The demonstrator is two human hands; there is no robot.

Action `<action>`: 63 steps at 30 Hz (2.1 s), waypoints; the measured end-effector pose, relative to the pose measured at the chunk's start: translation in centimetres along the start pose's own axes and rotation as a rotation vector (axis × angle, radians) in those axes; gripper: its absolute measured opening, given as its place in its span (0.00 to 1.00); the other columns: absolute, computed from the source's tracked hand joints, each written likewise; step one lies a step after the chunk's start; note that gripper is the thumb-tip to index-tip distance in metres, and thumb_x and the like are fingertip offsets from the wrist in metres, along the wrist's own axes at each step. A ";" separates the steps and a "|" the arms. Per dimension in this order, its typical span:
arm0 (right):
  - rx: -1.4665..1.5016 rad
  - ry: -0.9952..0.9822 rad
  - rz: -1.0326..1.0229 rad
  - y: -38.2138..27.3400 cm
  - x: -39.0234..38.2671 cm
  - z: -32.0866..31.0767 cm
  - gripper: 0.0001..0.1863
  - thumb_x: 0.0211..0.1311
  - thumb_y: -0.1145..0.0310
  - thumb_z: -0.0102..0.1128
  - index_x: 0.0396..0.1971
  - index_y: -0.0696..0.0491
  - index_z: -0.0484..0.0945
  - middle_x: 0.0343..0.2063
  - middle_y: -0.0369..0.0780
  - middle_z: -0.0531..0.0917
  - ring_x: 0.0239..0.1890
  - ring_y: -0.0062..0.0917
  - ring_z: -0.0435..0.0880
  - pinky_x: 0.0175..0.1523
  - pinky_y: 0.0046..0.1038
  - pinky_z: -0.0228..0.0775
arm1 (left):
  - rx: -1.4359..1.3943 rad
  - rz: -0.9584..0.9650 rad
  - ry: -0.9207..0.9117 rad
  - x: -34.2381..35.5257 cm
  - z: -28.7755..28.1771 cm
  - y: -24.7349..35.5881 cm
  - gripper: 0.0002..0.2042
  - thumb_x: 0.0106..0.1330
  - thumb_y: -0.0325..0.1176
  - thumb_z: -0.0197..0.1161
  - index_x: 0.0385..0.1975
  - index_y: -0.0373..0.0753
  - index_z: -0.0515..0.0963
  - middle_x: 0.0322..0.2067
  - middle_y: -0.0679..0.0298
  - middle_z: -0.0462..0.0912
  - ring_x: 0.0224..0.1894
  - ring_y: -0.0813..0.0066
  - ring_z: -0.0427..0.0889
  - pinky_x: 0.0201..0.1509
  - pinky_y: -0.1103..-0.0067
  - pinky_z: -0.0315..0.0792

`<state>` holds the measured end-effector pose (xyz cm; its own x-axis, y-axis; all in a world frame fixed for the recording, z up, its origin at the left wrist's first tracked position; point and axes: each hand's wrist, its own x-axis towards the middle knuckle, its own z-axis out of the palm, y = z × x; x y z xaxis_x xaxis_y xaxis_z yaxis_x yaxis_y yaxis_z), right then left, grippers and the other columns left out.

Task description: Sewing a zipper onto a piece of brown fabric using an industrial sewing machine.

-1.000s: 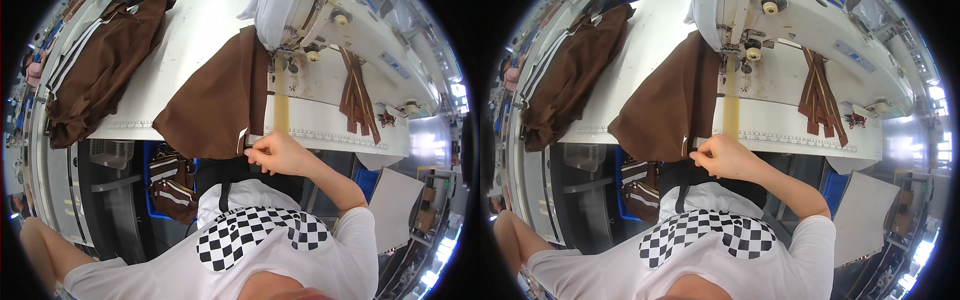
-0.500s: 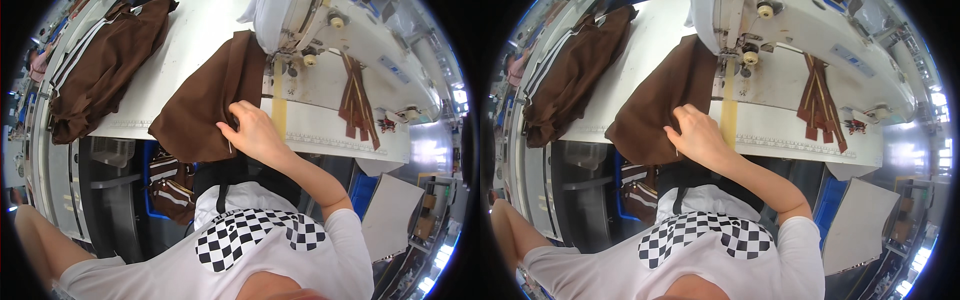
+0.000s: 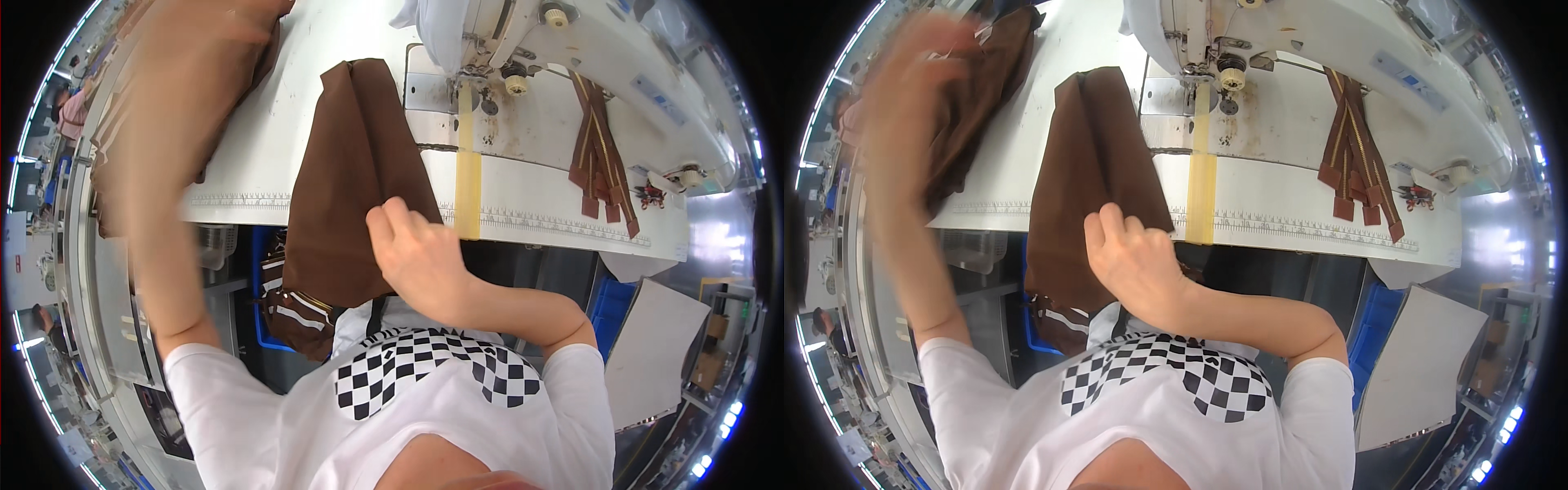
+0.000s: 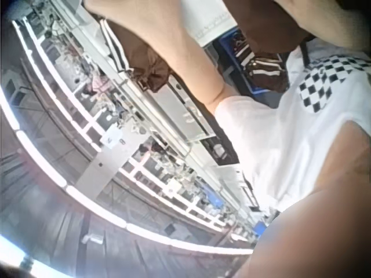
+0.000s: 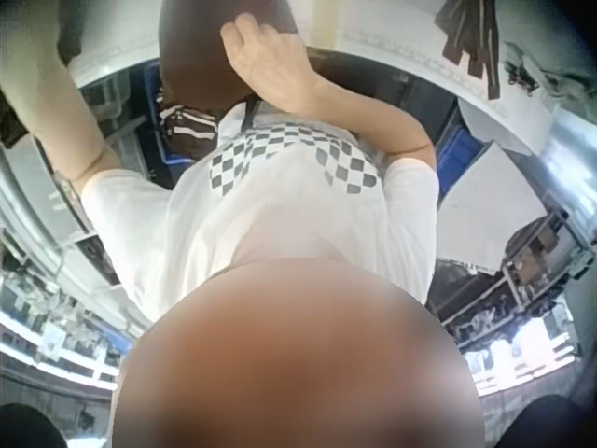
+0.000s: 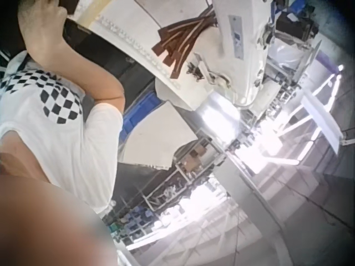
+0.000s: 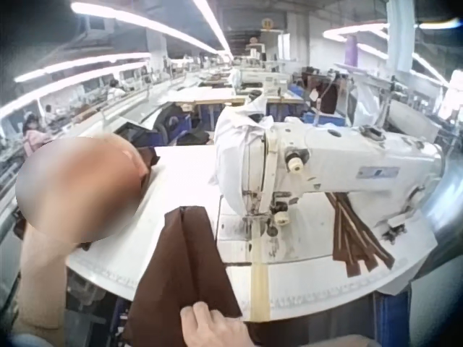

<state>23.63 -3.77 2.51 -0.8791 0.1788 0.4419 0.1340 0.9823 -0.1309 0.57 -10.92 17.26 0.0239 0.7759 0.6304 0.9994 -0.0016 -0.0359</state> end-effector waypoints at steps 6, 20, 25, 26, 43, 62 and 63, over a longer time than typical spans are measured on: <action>0.328 -0.208 -0.113 -0.8 -1.6 -0.1 0.11 0.53 0.65 0.62 0.29 0.57 0.72 0.28 0.40 0.70 0.20 0.24 0.78 0.20 0.22 0.70 | 0.225 -0.443 -0.214 -2.1 16.9 -0.2 0.17 0.67 0.45 0.57 0.38 0.37 0.81 0.36 0.59 0.83 0.41 0.62 0.80 0.47 0.73 0.71; 0.688 -0.030 0.295 3.6 0.6 0.1 0.19 0.60 0.59 0.64 0.39 0.62 0.77 0.36 0.44 0.79 0.31 0.37 0.82 0.30 0.33 0.74 | -0.844 -0.307 -0.008 -5.1 6.3 -1.9 0.06 0.54 0.23 0.67 0.27 0.27 0.79 0.29 0.60 0.82 0.36 0.71 0.79 0.53 0.75 0.70; 0.992 0.034 0.210 1.8 0.3 1.2 0.17 0.61 0.69 0.63 0.17 0.62 0.72 0.16 0.45 0.71 0.17 0.41 0.69 0.23 0.32 0.63 | -0.096 -0.330 0.083 -0.8 2.5 2.6 0.07 0.52 0.28 0.70 0.28 0.33 0.83 0.22 0.64 0.77 0.25 0.75 0.77 0.30 0.78 0.70; 0.973 -0.017 0.218 1.6 -0.2 1.0 0.16 0.62 0.68 0.62 0.19 0.62 0.72 0.20 0.46 0.74 0.19 0.42 0.73 0.25 0.34 0.67 | -0.100 -0.267 -0.011 0.4 4.3 2.8 0.06 0.53 0.30 0.69 0.28 0.34 0.83 0.24 0.65 0.79 0.26 0.70 0.79 0.32 0.76 0.71; 0.986 -0.236 0.786 17.5 5.2 0.8 0.15 0.53 0.68 0.70 0.37 0.62 0.80 0.28 0.41 0.85 0.22 0.19 0.81 0.27 0.23 0.71 | -1.110 -0.826 -0.433 0.5 18.7 4.3 0.08 0.59 0.29 0.68 0.36 0.33 0.84 0.28 0.65 0.84 0.33 0.81 0.79 0.41 0.84 0.72; 1.196 -0.156 0.818 16.5 5.4 1.4 0.16 0.59 0.70 0.61 0.40 0.69 0.78 0.29 0.46 0.84 0.28 0.25 0.87 0.33 0.20 0.81 | -0.972 -0.796 -0.272 0.3 19.5 5.7 0.08 0.57 0.29 0.68 0.35 0.35 0.86 0.28 0.61 0.87 0.31 0.81 0.82 0.38 0.84 0.75; 1.197 -0.154 0.816 16.5 5.4 1.3 0.16 0.59 0.70 0.61 0.40 0.69 0.78 0.29 0.46 0.84 0.28 0.25 0.87 0.33 0.20 0.81 | -0.970 -0.795 -0.271 0.3 19.5 5.7 0.08 0.57 0.29 0.68 0.35 0.35 0.86 0.28 0.61 0.87 0.31 0.81 0.82 0.38 0.84 0.75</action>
<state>20.48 13.29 1.55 -0.7962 0.5697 -0.2038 0.2243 -0.0348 -0.9739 5.75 1.61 2.17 -0.4769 0.8782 0.0368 0.3495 0.1510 0.9247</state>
